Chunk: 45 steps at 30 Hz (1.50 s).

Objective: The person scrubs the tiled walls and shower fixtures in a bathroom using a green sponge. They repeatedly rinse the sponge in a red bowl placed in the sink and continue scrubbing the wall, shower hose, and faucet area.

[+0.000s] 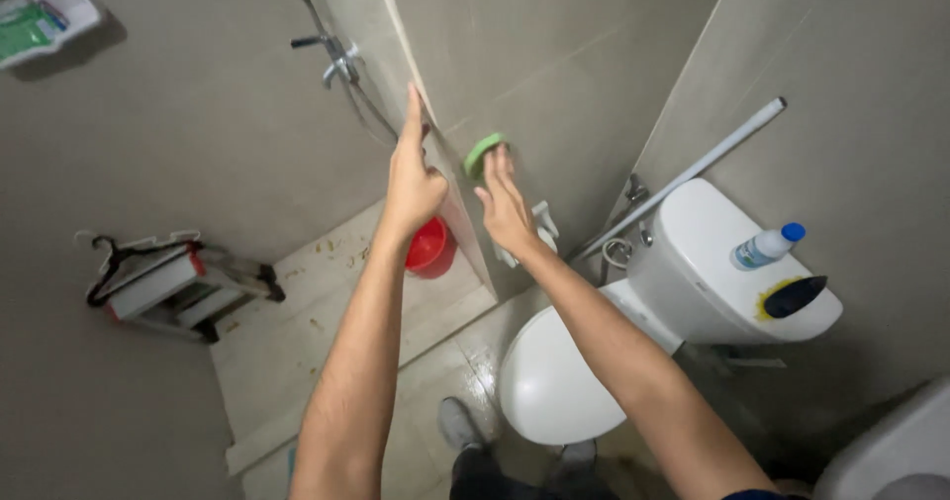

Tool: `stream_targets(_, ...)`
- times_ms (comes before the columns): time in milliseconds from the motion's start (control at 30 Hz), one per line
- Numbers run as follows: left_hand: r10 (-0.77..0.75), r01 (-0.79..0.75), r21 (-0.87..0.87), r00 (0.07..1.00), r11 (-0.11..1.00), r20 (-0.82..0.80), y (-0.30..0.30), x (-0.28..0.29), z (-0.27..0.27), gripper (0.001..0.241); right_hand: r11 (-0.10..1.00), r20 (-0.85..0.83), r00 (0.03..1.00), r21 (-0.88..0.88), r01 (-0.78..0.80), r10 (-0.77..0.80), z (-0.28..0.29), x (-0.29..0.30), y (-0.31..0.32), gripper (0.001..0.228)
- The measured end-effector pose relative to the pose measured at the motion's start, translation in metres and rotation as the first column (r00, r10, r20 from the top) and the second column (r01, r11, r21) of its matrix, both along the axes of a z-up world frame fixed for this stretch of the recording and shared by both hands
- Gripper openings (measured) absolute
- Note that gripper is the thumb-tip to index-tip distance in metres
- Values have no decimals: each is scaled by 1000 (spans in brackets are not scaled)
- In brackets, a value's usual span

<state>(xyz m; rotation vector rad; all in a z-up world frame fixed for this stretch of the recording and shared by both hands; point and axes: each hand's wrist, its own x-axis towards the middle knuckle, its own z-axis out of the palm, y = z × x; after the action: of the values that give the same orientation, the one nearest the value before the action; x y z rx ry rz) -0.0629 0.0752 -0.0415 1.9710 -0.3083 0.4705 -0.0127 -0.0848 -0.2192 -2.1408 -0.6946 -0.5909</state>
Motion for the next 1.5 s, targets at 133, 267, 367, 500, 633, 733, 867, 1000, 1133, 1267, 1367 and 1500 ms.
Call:
stream_targets(133,-72,65,53,987,997,141,18,16,-10,107,994,-155,988,100,41,-25,42,0,14,72)
stream_targets(267,-156,137,88,950,987,271,41,26,17,109,997,137,988,45,69,-75,136,27,48,70)
stream_targets(367,-194,190,40,965,981,178,59,25,53,101,983,282,949,153,101,-141,229,42,60,64)
stream_targets(500,-269,250,100,913,963,308,88,25,85,90,837,-331,917,417,355,-224,310,36,68,57)
stream_targets(633,-310,181,320,854,930,418,93,30,103,93,874,-90,943,355,332,-321,257,25,65,49)
stream_targets(733,-404,302,338,869,891,287,81,34,96,90,881,272,851,288,375,-450,157,14,67,50)
stream_targets(867,-330,174,413,879,894,345,70,30,85,89,841,-95,912,358,405,-398,45,-22,77,53)
stream_targets(1000,-346,191,391,860,900,376,67,28,88,88,854,-341,864,240,462,-372,19,-35,79,53)
stream_targets(1133,-377,258,377,880,890,289,73,28,94,81,841,-187,913,355,408,-363,98,-11,82,57)
stream_targets(1267,-356,217,411,885,886,299,77,29,100,68,846,170,886,418,332,-431,205,42,66,51)
stream_targets(1367,-299,177,377,907,909,296,72,24,117,66,790,83,883,491,367,-462,292,58,54,49)
stream_targets(1500,-243,125,303,886,945,394,59,22,131,68,717,-115,852,489,496,-511,284,100,16,45)
